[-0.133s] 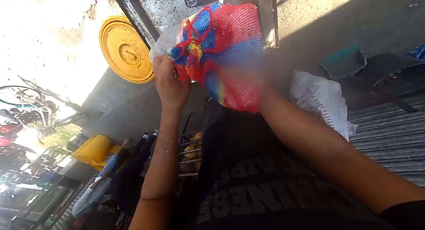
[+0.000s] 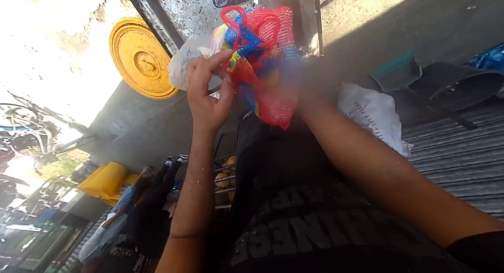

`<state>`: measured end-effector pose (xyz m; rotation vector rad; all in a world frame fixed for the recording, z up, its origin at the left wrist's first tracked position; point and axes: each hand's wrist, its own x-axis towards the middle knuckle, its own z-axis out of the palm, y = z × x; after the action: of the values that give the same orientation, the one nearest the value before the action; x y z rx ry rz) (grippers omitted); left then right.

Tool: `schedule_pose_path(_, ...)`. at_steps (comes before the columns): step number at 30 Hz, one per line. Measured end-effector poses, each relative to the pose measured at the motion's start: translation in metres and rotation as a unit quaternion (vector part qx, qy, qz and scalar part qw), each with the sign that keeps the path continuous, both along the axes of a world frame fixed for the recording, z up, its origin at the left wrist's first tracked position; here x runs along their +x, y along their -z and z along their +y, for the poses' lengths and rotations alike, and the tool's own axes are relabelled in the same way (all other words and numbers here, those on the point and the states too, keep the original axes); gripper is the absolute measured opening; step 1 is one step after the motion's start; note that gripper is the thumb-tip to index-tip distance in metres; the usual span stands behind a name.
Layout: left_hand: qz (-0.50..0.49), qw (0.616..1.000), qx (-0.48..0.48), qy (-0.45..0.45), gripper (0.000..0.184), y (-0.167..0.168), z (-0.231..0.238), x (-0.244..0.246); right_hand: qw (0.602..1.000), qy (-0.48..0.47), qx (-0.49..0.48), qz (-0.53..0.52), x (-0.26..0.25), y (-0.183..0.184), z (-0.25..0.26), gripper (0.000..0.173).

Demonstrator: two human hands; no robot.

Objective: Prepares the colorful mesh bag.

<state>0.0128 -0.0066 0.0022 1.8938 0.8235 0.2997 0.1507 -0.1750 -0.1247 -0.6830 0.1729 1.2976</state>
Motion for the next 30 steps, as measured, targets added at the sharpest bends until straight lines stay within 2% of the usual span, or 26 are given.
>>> schedule_pose_path(2, -0.016, 0.995, -0.094, 0.034, 0.045, 0.002, 0.003, 0.001, 0.997, 0.001, -0.077, 0.013, 0.010, -0.029, 0.004, 0.029)
schedule_pose_path(3, -0.006, 0.992, -0.121, 0.043, 0.044, 0.003, 0.002, 0.001, 0.992, 0.001, -0.123, 0.023, 0.013, -0.044, 0.008, 0.031)
schedule_pose_path(4, 0.018, 0.990, -0.133, 0.048, 0.038, 0.004, 0.001, 0.000, 0.991, 0.005, -0.132, 0.035, 0.014, -0.043, 0.009, 0.034)
schedule_pose_path(7, 0.105, 0.984, -0.138, 0.043, 0.022, 0.017, -0.003, -0.004, 0.990, 0.003, -0.141, 0.012, 0.016, -0.023, 0.009, 0.034)
schedule_pose_path(12, 0.237, 0.962, -0.124, 0.046, 0.021, 0.047, -0.006, -0.002, 0.980, -0.010, -0.199, -0.027, 0.018, -0.032, -0.002, 0.037)
schedule_pose_path(14, 0.290, 0.953, -0.082, -0.006, 0.022, 0.060, -0.013, 0.005, 0.984, -0.008, -0.178, -0.019, 0.017, -0.039, -0.011, 0.028)
schedule_pose_path(16, 0.354, 0.933, -0.023, -0.058, 0.030, 0.078, -0.015, 0.014, 0.991, -0.006, -0.134, -0.006, 0.016, -0.044, -0.021, 0.027)
schedule_pose_path(19, 0.421, 0.905, 0.001, -0.052, 0.063, 0.094, -0.013, 0.023, 0.993, -0.003, -0.115, 0.033, 0.016, -0.045, -0.037, 0.030)
schedule_pose_path(20, 0.434, 0.900, 0.000, -0.037, 0.062, 0.093, -0.014, 0.025, 0.992, 0.002, -0.125, 0.031, 0.017, -0.043, -0.040, 0.027)
schedule_pose_path(21, 0.445, 0.895, -0.015, -0.024, 0.051, 0.090, -0.015, 0.027, 0.991, 0.008, -0.134, 0.019, 0.019, -0.040, -0.043, 0.024)
schedule_pose_path(23, 0.476, 0.875, -0.089, 0.000, 0.038, 0.081, -0.015, 0.028, 0.986, 0.009, -0.163, -0.024, 0.024, -0.034, -0.048, 0.028)
schedule_pose_path(26, 0.437, 0.880, -0.184, 0.007, 0.040, 0.072, -0.019, 0.021, 0.972, -0.017, -0.210, -0.102, 0.031, -0.033, -0.050, 0.032)
schedule_pose_path(30, 0.329, 0.913, -0.229, 0.078, 0.032, 0.058, -0.034, 0.025, 0.955, 0.007, -0.266, -0.129, 0.027, -0.019, -0.058, 0.027)
